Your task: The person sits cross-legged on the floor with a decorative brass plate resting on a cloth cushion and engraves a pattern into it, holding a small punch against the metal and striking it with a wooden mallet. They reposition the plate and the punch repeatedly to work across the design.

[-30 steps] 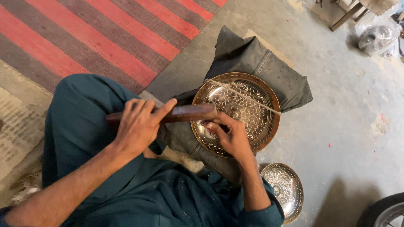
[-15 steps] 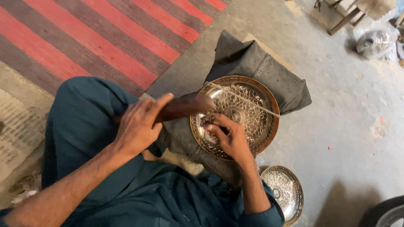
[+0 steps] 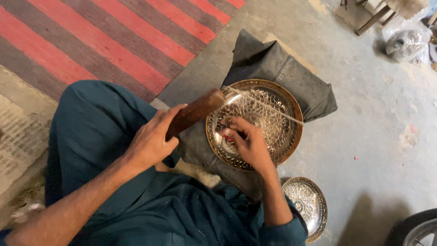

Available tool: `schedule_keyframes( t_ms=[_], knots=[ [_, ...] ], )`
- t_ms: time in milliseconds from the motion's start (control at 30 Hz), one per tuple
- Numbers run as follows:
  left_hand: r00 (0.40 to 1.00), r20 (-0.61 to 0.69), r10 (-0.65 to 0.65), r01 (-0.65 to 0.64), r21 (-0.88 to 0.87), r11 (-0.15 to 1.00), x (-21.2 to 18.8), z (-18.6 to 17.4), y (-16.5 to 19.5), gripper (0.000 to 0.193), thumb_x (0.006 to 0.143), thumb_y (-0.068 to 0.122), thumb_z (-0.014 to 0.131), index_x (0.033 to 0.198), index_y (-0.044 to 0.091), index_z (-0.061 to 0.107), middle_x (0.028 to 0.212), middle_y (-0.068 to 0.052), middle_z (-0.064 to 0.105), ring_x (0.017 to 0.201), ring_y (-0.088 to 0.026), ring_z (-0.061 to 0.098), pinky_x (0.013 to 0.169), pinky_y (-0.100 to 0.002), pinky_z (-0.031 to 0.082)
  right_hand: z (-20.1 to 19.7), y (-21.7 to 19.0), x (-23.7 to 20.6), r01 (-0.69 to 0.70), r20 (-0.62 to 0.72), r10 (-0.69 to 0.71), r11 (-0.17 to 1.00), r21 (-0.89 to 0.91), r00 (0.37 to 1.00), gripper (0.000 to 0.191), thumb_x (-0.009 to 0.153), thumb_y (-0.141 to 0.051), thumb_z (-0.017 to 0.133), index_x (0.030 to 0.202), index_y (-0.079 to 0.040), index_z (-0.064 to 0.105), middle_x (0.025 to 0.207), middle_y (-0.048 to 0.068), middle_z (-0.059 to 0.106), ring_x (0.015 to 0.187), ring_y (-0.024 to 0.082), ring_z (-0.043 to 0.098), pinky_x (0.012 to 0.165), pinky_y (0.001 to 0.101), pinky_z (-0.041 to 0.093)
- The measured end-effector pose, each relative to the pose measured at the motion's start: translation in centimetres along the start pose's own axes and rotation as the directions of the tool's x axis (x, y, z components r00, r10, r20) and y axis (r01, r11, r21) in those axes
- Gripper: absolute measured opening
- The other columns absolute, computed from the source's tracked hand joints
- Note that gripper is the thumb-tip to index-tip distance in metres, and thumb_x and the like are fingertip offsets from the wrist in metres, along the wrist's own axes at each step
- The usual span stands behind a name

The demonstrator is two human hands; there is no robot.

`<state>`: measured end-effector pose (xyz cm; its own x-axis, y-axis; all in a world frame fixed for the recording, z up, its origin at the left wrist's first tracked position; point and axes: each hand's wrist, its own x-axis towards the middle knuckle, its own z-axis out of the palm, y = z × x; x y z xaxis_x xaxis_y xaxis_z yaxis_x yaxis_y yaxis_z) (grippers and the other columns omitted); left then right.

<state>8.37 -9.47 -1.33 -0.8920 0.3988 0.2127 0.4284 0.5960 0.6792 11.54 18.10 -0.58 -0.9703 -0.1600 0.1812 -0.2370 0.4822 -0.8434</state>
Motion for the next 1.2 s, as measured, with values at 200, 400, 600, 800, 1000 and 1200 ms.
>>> schedule_keyframes(
  t_ms=[200,400,600,800,1000,1200],
  knots=[
    [0.994,0.029,-0.11,0.113,-0.131,0.985,-1.8,0.9,0.5,0.078,0.076,0.008,0.07,0.149,0.014,0.042,0.13,-0.02,0.065,0.116,-0.041,0.064,0.093,-0.046,0.054,-0.9,-1.0,1.2,-0.031,0.149,0.039,0.998,-0.059,0.988,0.027,0.095,-0.003,0.065,0.121,-0.004,0.068,0.101,0.006,0.082,0.093,0.015,0.079,0.076,0.0303,0.059],
    [0.989,-0.023,-0.145,0.14,-0.147,0.979,-2.2,1.0,0.2,0.079,0.076,0.005,0.069,0.149,0.014,0.042,0.131,-0.02,0.065,0.119,-0.041,0.063,0.095,-0.046,0.053,-1.0,-1.5,1.2,0.039,0.128,-0.029,0.996,-0.079,0.991,0.024,0.094,-0.002,0.069,0.118,-0.002,0.068,0.1,0.008,0.082,0.092,0.015,0.079,0.08,0.0301,0.058],
    [0.992,-0.111,-0.059,0.03,-0.248,0.968,-1.6,0.8,0.6,0.086,0.078,0.0,0.068,0.155,0.013,0.033,0.134,-0.023,0.062,0.124,-0.042,0.061,0.099,-0.045,0.051,-1.0,-1.1,1.1,0.071,0.128,-0.067,0.997,-0.029,0.99,0.029,0.092,0.001,0.065,0.121,-0.001,0.067,0.103,0.008,0.081,0.096,0.015,0.078,0.082,0.0297,0.058],
    [0.998,0.049,-0.043,0.026,0.298,0.954,-1.4,-0.3,0.4,0.09,0.084,0.007,0.073,0.159,0.032,0.031,0.107,-0.014,0.066,0.102,-0.033,0.067,0.09,-0.044,0.053,-1.0,-0.9,0.9,0.034,0.124,-0.026,0.997,-0.064,0.992,0.022,0.094,-0.003,0.068,0.115,-0.005,0.071,0.099,0.007,0.082,0.087,0.015,0.077,0.077,0.0301,0.058],
    [0.998,-0.01,0.057,-0.051,0.308,0.95,-1.4,-1.0,0.3,0.093,0.079,0.005,0.075,0.158,0.029,0.033,0.103,-0.013,0.06,0.097,-0.032,0.064,0.082,-0.048,0.052,-0.8,-0.8,0.9,-0.07,0.097,0.089,0.98,-0.185,0.991,0.025,0.091,-0.01,0.074,0.116,-0.008,0.075,0.091,0.007,0.082,0.068,0.016,0.069,0.063,0.033,0.053],
    [0.994,0.105,0.008,-0.05,0.402,0.914,-1.2,-1.1,0.3,0.086,0.08,0.008,0.074,0.156,0.027,0.037,0.099,-0.013,0.062,0.097,-0.032,0.064,0.085,-0.049,0.051,-0.8,-0.3,0.8,0.095,0.083,-0.087,0.99,-0.1,0.993,0.026,0.093,-0.011,0.073,0.118,-0.005,0.073,0.1,0.009,0.08,0.082,0.013,0.074,0.072,0.0301,0.057]
  ],
)
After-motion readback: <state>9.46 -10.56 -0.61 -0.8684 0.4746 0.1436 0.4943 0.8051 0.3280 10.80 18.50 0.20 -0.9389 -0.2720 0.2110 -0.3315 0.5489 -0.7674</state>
